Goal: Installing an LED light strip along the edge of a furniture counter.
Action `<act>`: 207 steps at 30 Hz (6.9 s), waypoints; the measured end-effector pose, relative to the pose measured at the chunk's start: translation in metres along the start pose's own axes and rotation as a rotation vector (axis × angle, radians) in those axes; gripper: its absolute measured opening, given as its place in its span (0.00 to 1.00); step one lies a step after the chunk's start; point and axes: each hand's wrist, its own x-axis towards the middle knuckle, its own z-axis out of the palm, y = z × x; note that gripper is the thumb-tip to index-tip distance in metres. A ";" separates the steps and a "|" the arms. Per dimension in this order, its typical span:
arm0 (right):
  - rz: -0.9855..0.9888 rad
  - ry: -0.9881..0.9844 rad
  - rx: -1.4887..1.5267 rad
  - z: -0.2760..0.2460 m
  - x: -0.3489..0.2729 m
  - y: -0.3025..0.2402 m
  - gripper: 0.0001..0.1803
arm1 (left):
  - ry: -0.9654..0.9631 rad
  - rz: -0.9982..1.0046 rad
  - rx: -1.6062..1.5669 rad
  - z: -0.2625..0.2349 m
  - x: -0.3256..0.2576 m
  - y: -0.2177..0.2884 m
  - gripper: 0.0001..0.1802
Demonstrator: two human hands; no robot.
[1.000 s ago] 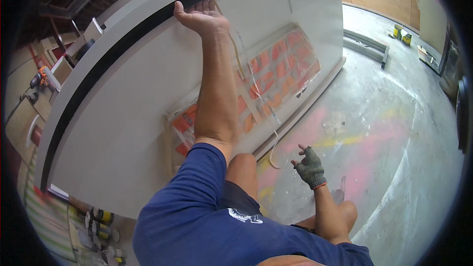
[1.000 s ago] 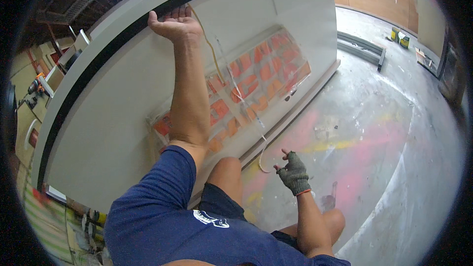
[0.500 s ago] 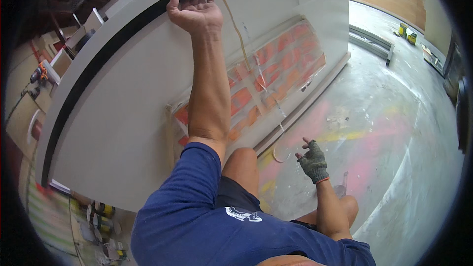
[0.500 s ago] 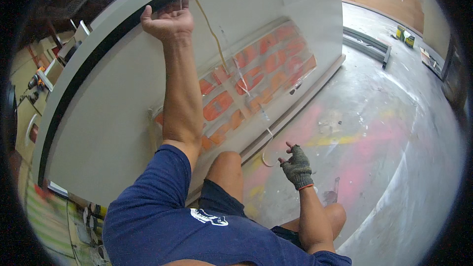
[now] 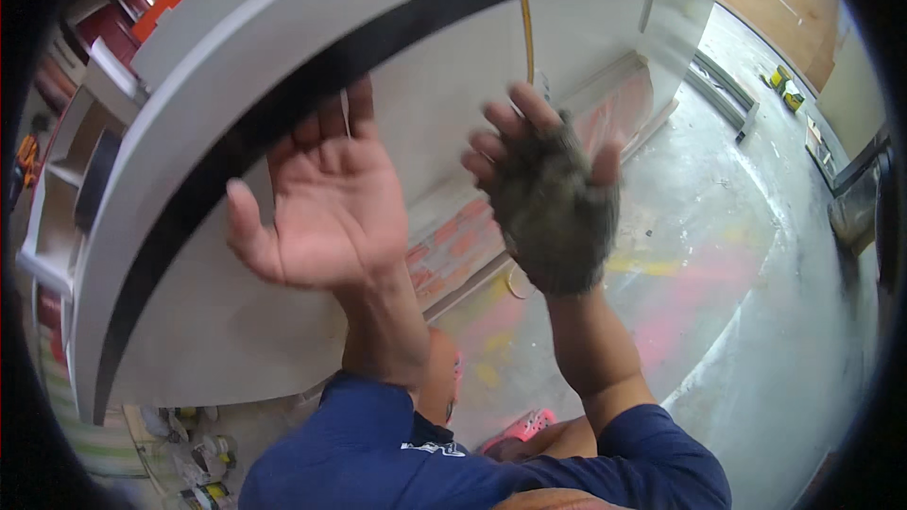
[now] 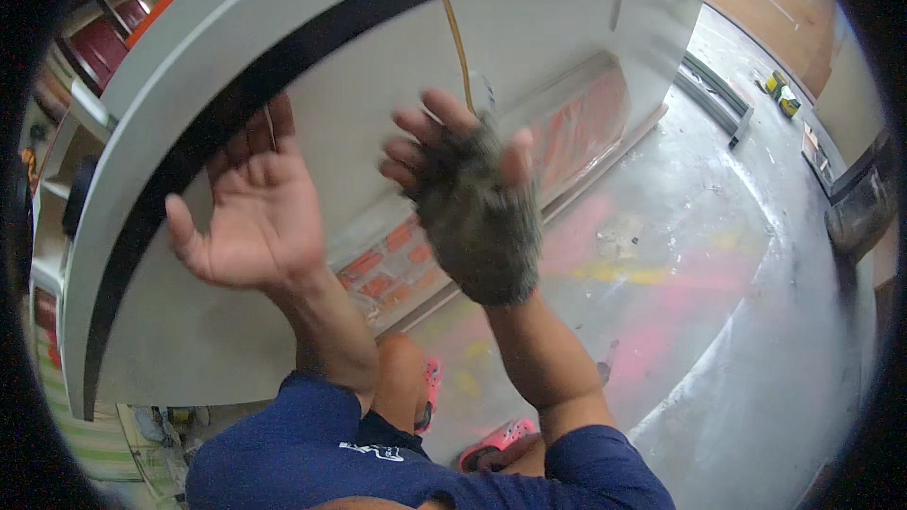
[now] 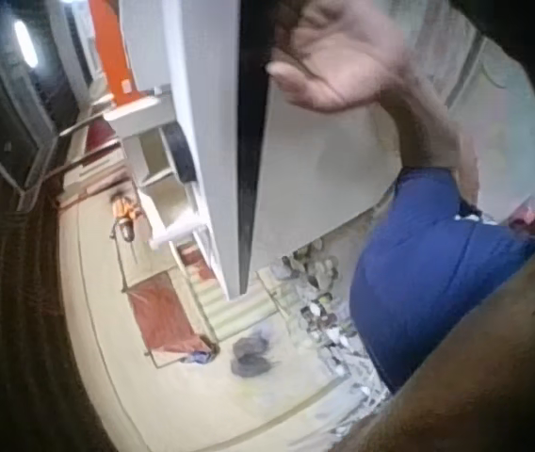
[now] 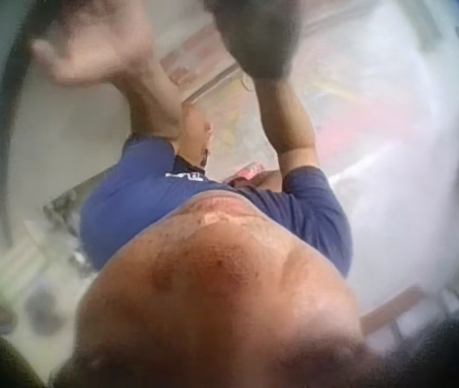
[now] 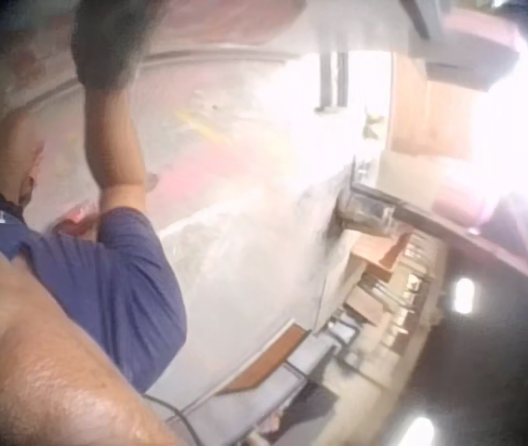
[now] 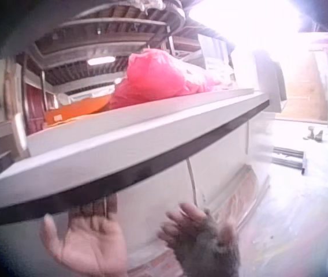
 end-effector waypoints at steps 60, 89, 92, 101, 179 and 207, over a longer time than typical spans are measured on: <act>0.375 0.350 0.233 0.205 -0.069 0.240 0.30 | 0.707 -0.022 -0.106 0.063 -0.080 0.508 0.63; 0.988 1.136 -0.519 0.179 -0.321 -0.043 0.51 | 1.050 0.360 0.246 0.068 -0.050 0.613 0.56; 0.873 1.284 -0.563 0.191 -0.356 -0.086 0.52 | 0.979 0.374 0.324 0.063 -0.053 0.601 0.61; 0.588 1.479 -0.486 0.223 -0.420 -0.089 0.53 | 0.970 0.343 0.163 0.074 -0.045 0.544 0.64; 1.095 -0.548 -1.705 -0.071 0.148 -0.176 0.33 | 0.903 -0.087 -0.084 0.067 0.016 -0.135 0.47; 1.134 -0.942 -1.383 -0.121 0.195 -0.258 0.39 | 1.134 0.603 0.217 0.083 0.041 -0.221 0.53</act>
